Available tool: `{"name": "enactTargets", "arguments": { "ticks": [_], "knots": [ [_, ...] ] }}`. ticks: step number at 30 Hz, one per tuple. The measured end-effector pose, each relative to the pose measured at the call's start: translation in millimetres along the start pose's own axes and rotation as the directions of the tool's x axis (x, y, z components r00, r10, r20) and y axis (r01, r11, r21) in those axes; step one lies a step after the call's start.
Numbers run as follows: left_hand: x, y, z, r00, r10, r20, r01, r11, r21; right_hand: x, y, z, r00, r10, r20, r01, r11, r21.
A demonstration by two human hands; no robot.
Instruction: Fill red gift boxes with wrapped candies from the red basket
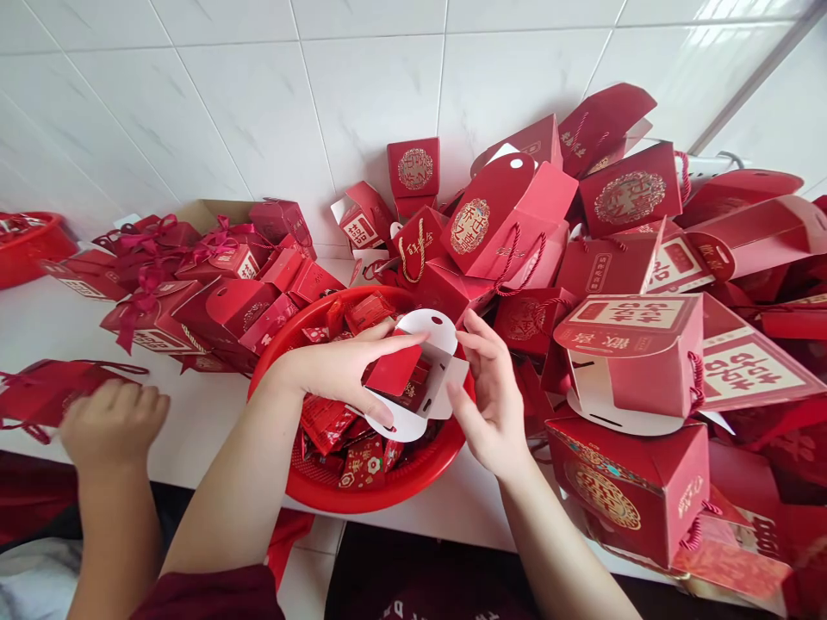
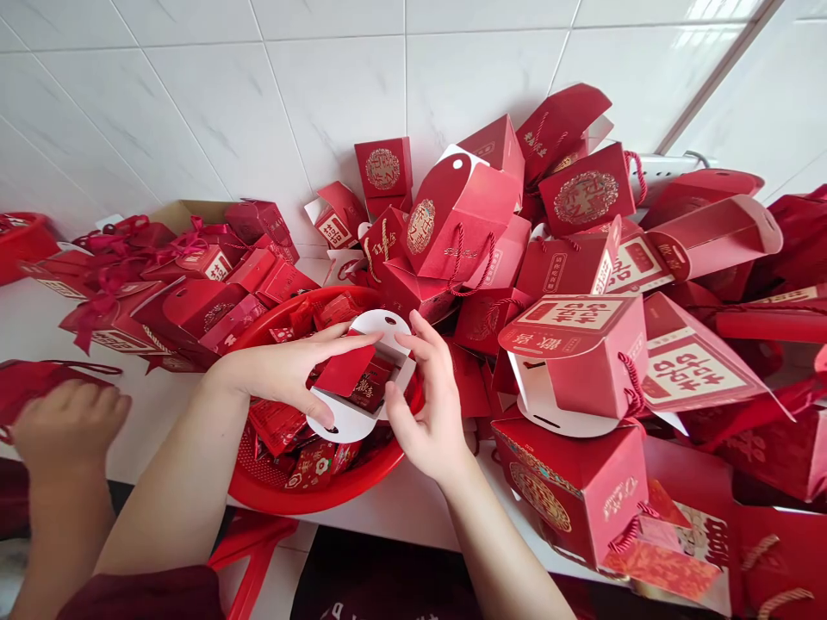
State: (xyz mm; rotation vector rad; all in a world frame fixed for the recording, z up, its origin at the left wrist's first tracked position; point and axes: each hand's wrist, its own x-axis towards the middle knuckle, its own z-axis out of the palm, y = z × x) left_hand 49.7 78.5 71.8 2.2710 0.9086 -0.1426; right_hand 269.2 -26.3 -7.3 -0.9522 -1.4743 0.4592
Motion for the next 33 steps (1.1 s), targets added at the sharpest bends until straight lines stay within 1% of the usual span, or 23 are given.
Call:
{"name": "enactTargets", "arguments": {
  "ticks": [1,3,4,5,6,8,10,12,15,18,20,24,26,27,29,33],
  "knots": [
    [0,-1,-0.2,1.000,-0.006,0.003,0.006,1.000,0.002,-2,0,1,0.996,-0.005,-0.086,0.011,0.998,0.065],
    [0,-2,-0.7,1.000,-0.017,0.017,0.016,1.000,0.016,-7,2,3,0.966,0.016,-0.258,0.017,0.992,0.125],
    [0,-2,-0.9,0.999,-0.021,0.026,0.020,1.000,0.024,-10,3,4,0.949,0.041,-0.311,0.000,0.991,0.130],
    [0,-3,-1.1,0.999,-0.026,0.033,0.025,0.999,0.030,-13,5,4,0.943,0.073,-0.325,-0.031,0.991,0.132],
    [0,-3,-1.2,0.999,-0.030,0.035,0.029,0.999,0.033,-15,7,4,0.949,0.109,-0.296,-0.071,0.988,0.135],
    [0,-3,-1.2,0.999,-0.028,0.032,0.027,0.999,0.036,-19,9,5,0.976,0.159,-0.146,-0.142,0.983,0.117],
    [0,-2,-1.2,0.999,-0.023,0.028,0.022,0.999,0.033,-22,10,5,0.988,0.155,-0.006,-0.155,0.986,0.054],
    [0,-1,-1.5,1.000,-0.011,0.024,0.010,1.000,0.024,-25,10,7,0.992,0.113,0.053,-0.113,0.994,-0.003],
    [1,1,-2.5,1.000,0.020,0.010,-0.020,1.000,-0.003,-30,12,10,0.996,0.023,0.088,-0.018,0.998,-0.056],
    [1,0,-4.4,0.998,0.064,-0.010,-0.064,0.998,-0.017,-32,16,10,0.984,-0.064,0.164,0.083,0.990,-0.115],
    [2,-2,-6.0,0.995,0.093,-0.022,-0.094,0.995,-0.016,-33,18,9,0.975,-0.095,0.202,0.124,0.984,-0.132],
    [4,-8,-8.7,0.978,0.208,-0.020,-0.208,0.978,0.001,-31,20,8,0.969,-0.102,0.226,0.139,0.978,-0.155],
    [4,-8,-9.2,0.971,0.237,-0.030,-0.237,0.971,0.003,-31,19,8,0.969,-0.103,0.224,0.141,0.977,-0.160],
    [3,-7,-9.2,0.973,0.226,-0.041,-0.226,0.974,-0.001,-32,19,8,0.971,-0.104,0.216,0.140,0.978,-0.157],
    [3,-4,-8.7,0.984,0.168,-0.065,-0.169,0.985,-0.023,-33,18,10,0.981,-0.088,0.176,0.116,0.981,-0.157],
    [2,-6,-7.1,0.994,0.038,-0.101,-0.042,0.998,-0.044,-39,16,16,1.000,-0.002,0.019,0.006,0.977,-0.215]
  ]
}}
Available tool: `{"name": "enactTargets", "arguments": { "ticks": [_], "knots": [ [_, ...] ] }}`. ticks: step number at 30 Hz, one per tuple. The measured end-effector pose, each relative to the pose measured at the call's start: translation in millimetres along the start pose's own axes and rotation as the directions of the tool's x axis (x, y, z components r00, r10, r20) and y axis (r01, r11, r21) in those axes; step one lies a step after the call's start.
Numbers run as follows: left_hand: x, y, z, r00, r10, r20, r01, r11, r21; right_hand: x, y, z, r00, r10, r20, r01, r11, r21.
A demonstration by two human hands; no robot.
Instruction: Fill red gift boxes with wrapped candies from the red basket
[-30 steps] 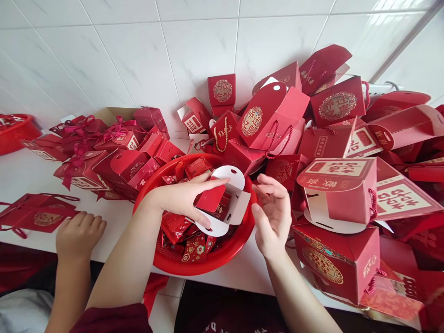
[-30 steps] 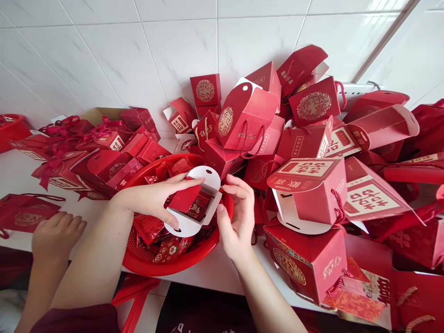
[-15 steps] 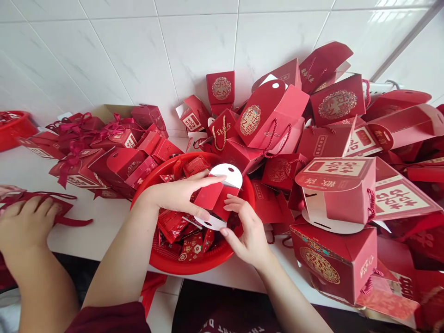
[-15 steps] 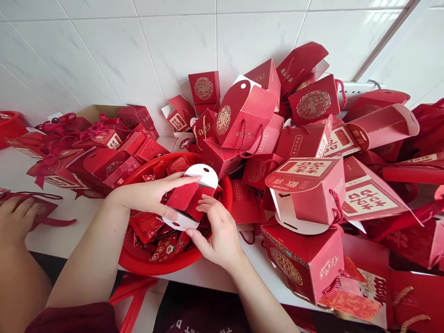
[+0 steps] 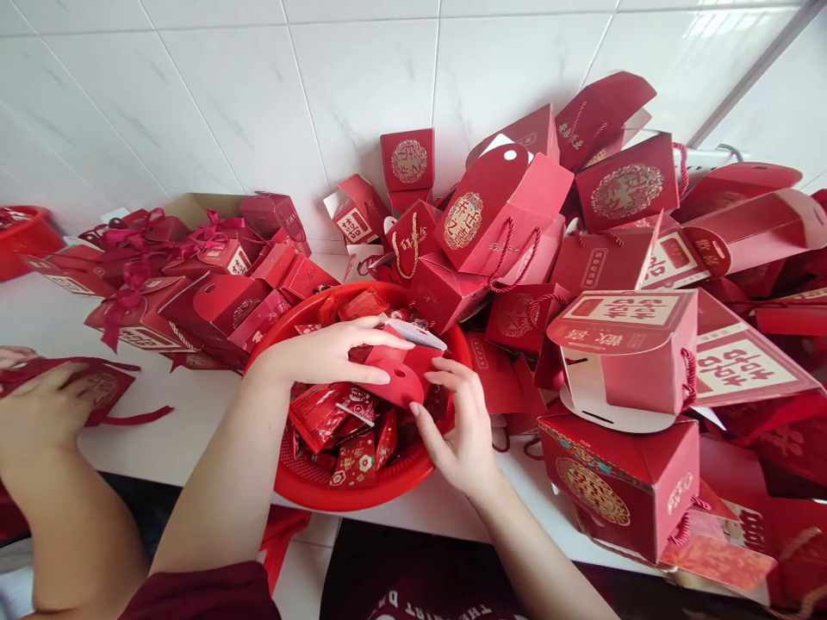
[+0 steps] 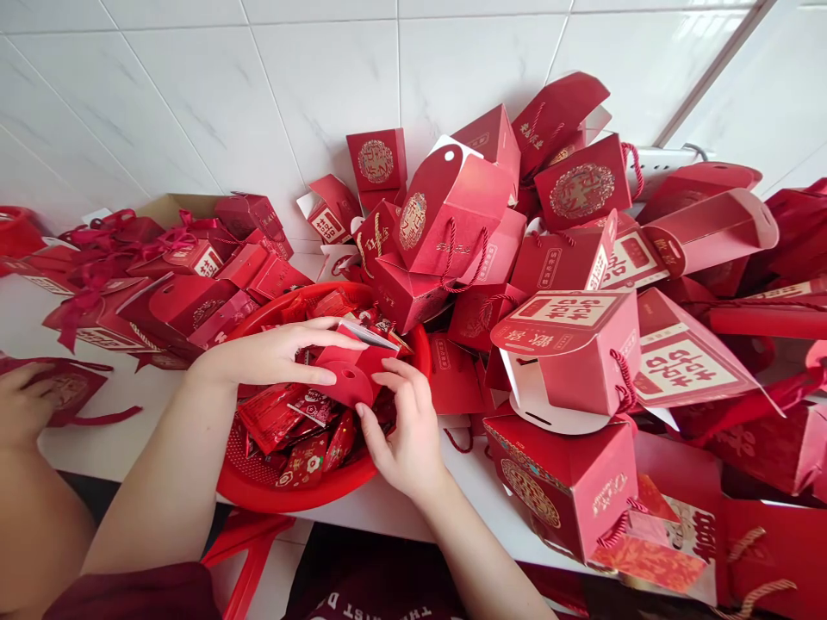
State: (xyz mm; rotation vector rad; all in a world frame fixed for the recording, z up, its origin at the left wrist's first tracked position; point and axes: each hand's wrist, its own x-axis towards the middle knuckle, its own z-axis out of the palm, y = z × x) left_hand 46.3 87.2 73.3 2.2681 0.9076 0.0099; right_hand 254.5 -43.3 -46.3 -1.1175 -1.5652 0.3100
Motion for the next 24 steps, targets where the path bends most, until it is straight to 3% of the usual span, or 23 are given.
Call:
{"name": "enactTargets", "arguments": {
  "ticks": [4,7,11,24],
  "knots": [
    [1,-3,1.6,0.996,0.084,-0.034,-0.086,0.995,-0.043,2,-3,-1,0.999,0.029,-0.025,-0.030,0.998,-0.055],
    [2,0,5.0,0.974,0.194,-0.112,-0.212,0.962,-0.171,11,-5,-6,0.996,0.010,0.091,-0.002,0.996,-0.084],
    [2,2,8.8,0.962,0.197,-0.189,-0.240,0.942,-0.237,22,-4,-11,0.966,-0.029,0.258,0.061,0.991,-0.118],
    [0,-1,3.2,0.983,0.174,-0.061,-0.172,0.984,0.033,20,2,-8,0.949,-0.054,0.310,0.113,0.978,-0.178]
  ]
}}
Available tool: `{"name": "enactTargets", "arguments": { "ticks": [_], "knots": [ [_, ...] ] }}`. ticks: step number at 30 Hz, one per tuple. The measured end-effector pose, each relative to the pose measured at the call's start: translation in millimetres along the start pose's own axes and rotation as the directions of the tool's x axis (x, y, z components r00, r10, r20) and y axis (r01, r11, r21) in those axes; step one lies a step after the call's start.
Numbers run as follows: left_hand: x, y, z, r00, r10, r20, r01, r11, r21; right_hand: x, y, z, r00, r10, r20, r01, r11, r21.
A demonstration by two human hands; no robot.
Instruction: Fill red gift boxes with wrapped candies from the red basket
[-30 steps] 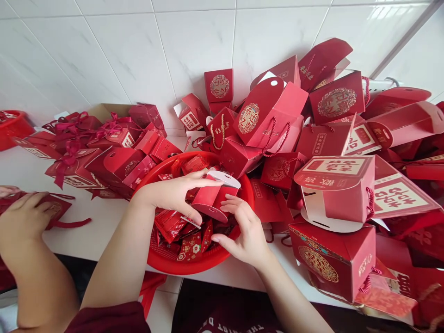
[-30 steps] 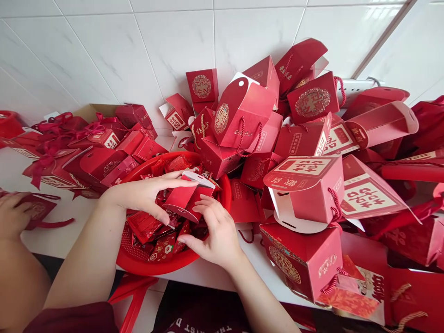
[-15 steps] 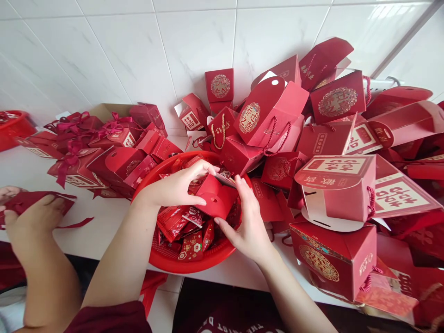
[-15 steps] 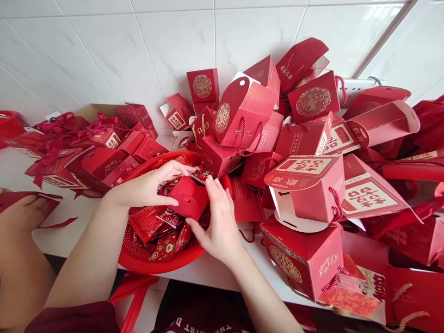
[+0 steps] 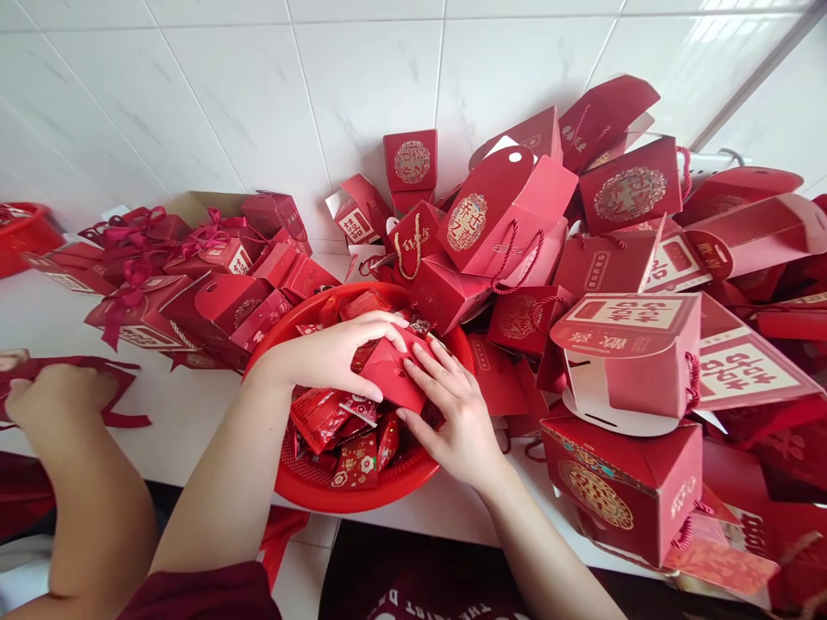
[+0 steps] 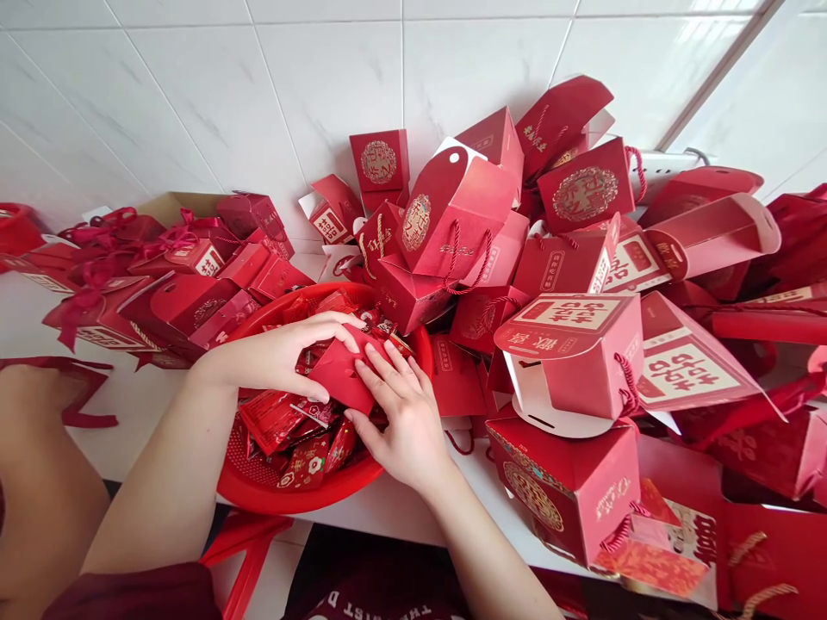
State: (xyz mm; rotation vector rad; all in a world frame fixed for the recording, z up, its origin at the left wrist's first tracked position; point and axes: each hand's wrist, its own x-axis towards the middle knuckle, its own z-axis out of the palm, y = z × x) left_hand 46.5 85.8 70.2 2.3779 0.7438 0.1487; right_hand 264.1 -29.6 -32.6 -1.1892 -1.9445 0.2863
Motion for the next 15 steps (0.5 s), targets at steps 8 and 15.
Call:
{"name": "enactTargets", "arguments": {
  "ticks": [8,15],
  "knots": [
    [0.0,-5.7,3.4,0.997,-0.047,0.062,0.044,0.998,0.037,-1.3,-0.2,2.6,0.999,0.022,-0.050,-0.023,0.999,-0.027],
    [-2.1,0.9,-5.9,0.991,0.041,-0.130,-0.046,0.998,-0.032,7.3,-6.1,-6.0,0.987,0.054,-0.154,-0.040,0.994,0.097]
  ]
}}
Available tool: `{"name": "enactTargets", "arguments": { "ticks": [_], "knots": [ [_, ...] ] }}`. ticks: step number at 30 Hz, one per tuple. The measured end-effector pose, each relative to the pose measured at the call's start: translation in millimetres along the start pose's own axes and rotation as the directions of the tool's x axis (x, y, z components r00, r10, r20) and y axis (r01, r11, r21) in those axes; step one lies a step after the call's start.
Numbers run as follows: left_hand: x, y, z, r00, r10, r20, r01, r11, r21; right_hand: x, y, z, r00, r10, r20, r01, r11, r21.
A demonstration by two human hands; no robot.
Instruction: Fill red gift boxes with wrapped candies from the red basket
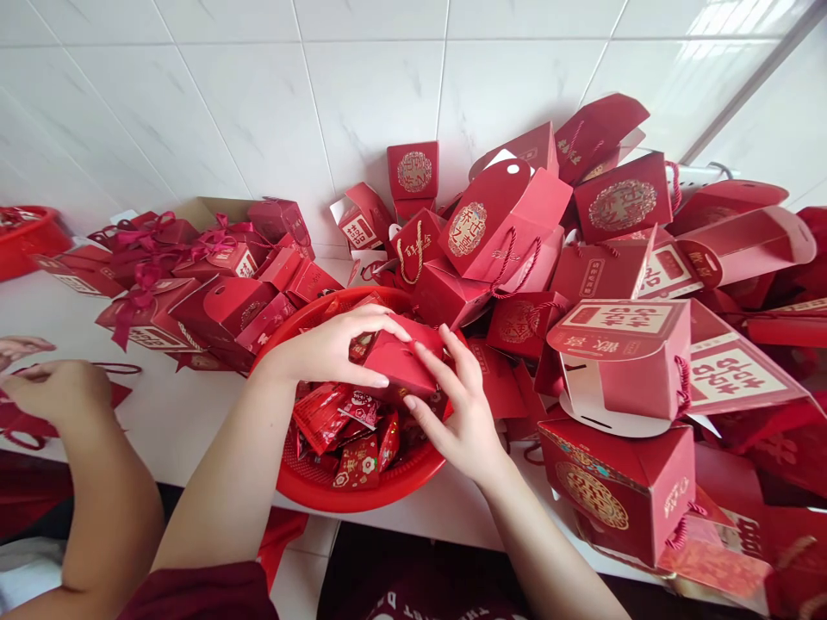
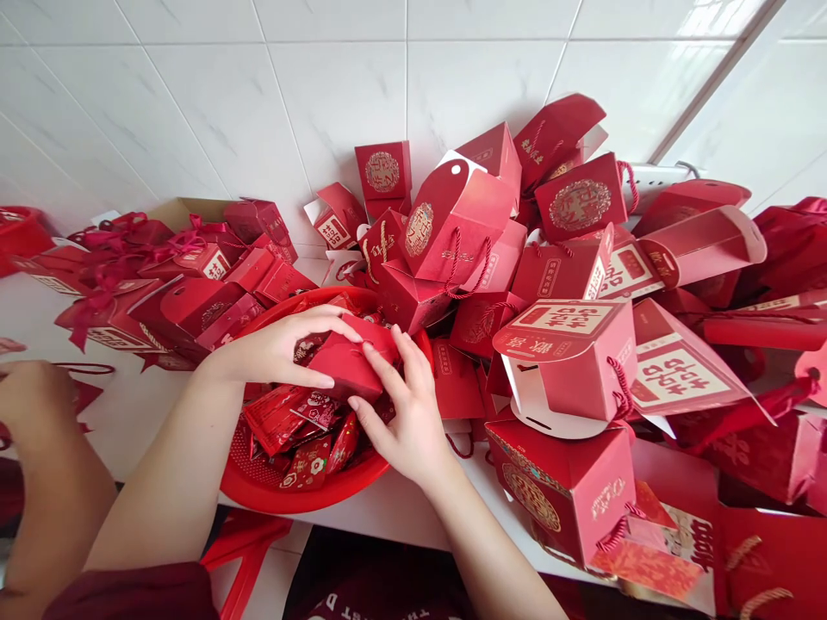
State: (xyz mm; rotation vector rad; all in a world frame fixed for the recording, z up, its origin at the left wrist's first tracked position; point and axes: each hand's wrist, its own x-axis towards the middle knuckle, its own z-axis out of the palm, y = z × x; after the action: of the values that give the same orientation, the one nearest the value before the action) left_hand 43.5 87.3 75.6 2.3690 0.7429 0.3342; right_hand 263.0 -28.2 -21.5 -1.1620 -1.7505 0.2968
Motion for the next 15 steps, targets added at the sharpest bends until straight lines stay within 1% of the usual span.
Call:
{"name": "enactTargets", "arguments": {
  "ticks": [2,3,4,5,6,8,10,11,13,15],
  "knots": [
    [0,-1,-1.4,0.990,-0.006,-0.139,-0.017,0.987,-0.161,8,-2,-2,0.995,0.047,-0.089,-0.037,0.993,0.114],
    [0,-3,-0.9,0.976,-0.045,-0.214,-0.018,0.959,-0.284,13,-3,-2,0.990,0.078,-0.119,-0.054,0.980,0.190],
    [1,-6,0.4,0.954,-0.105,-0.281,-0.024,0.908,-0.419,18,-2,-2,0.985,0.112,-0.128,-0.074,0.959,0.272],
    [3,-9,2.2,0.925,-0.181,-0.335,-0.036,0.834,-0.551,23,-1,0,0.983,0.145,-0.114,-0.096,0.931,0.353],
    [5,-12,4.2,0.891,-0.268,-0.367,-0.049,0.747,-0.663,28,0,2,0.983,0.171,-0.073,-0.123,0.895,0.428],
    [10,-17,7.8,0.818,-0.433,-0.378,-0.061,0.589,-0.806,37,4,8,0.979,0.196,0.063,-0.198,0.816,0.544],
    [14,-20,9.8,0.759,-0.549,-0.351,-0.049,0.489,-0.871,42,7,15,0.958,0.193,0.211,-0.284,0.738,0.613],
    [16,-21,10.2,0.742,-0.582,-0.332,-0.039,0.457,-0.889,44,8,18,0.946,0.192,0.261,-0.318,0.702,0.638],
    [18,-20,10.8,0.738,-0.606,-0.297,-0.016,0.424,-0.906,44,9,23,0.933,0.205,0.295,-0.355,0.648,0.674],
    [18,-19,11.4,0.754,-0.598,-0.271,0.007,0.420,-0.908,43,9,26,0.935,0.221,0.276,-0.353,0.628,0.694]
  ]
}}
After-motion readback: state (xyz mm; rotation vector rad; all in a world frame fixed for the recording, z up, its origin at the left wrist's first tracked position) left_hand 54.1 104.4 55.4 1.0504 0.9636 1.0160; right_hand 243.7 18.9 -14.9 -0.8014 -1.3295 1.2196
